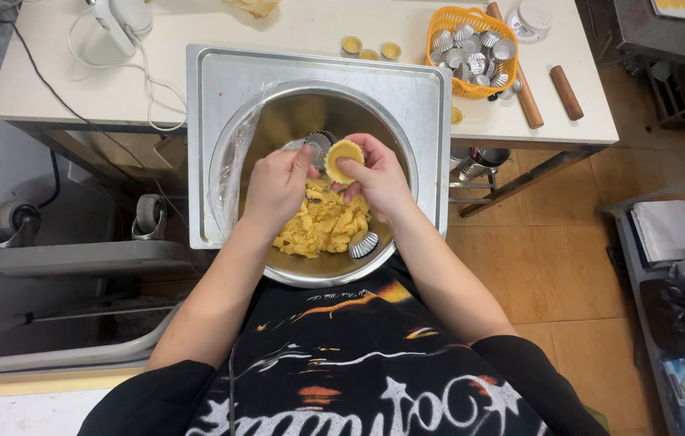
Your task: The person takes pieces of dough from a large metal bowl and presses them by hand into small fluted tart molds, shaping the dough to line each mold. Finished dough-lined molds are set on the tray beside the bowl, and empty metal molds are picked up one at a time to repeat the process.
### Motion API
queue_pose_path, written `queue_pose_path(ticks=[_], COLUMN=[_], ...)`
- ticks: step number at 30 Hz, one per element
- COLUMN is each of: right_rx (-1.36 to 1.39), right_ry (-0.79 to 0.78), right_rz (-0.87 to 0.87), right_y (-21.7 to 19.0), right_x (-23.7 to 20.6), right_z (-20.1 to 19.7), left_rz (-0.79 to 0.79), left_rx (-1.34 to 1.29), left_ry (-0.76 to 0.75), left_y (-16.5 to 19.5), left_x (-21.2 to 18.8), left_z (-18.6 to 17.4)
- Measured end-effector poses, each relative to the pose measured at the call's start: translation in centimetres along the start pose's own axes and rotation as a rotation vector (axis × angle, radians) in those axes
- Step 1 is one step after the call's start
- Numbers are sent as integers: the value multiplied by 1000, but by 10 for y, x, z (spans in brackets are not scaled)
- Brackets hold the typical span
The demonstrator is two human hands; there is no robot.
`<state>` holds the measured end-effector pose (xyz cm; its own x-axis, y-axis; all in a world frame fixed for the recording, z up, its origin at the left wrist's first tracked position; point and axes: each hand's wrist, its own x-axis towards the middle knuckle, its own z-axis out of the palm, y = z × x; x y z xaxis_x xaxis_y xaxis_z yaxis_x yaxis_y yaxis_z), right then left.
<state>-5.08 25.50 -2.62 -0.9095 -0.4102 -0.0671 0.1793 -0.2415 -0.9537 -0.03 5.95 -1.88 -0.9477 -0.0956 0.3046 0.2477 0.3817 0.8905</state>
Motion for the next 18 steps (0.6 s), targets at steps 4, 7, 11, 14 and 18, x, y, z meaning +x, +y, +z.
queue_pose_path(ticks=[4, 7, 11, 14, 18], right_rx=[-41, 7, 137, 138, 80], right_ry=[-9, -40, -86, -73, -24], right_rz=[8, 27, 64, 90, 115], right_y=[6, 9, 7, 3, 0], right_x=[2, 3, 4, 2, 0], right_z=[-4, -8, -10, -8, -3], left_rz=[162, 165, 130, 110, 124], left_rx=[134, 42, -99, -120, -134], left_ry=[-69, -109, -132, -101, -24], left_y=[1, 4, 5, 7, 9], left_x=[0, 0, 0, -1, -1], left_z=[0, 3, 2, 2, -1])
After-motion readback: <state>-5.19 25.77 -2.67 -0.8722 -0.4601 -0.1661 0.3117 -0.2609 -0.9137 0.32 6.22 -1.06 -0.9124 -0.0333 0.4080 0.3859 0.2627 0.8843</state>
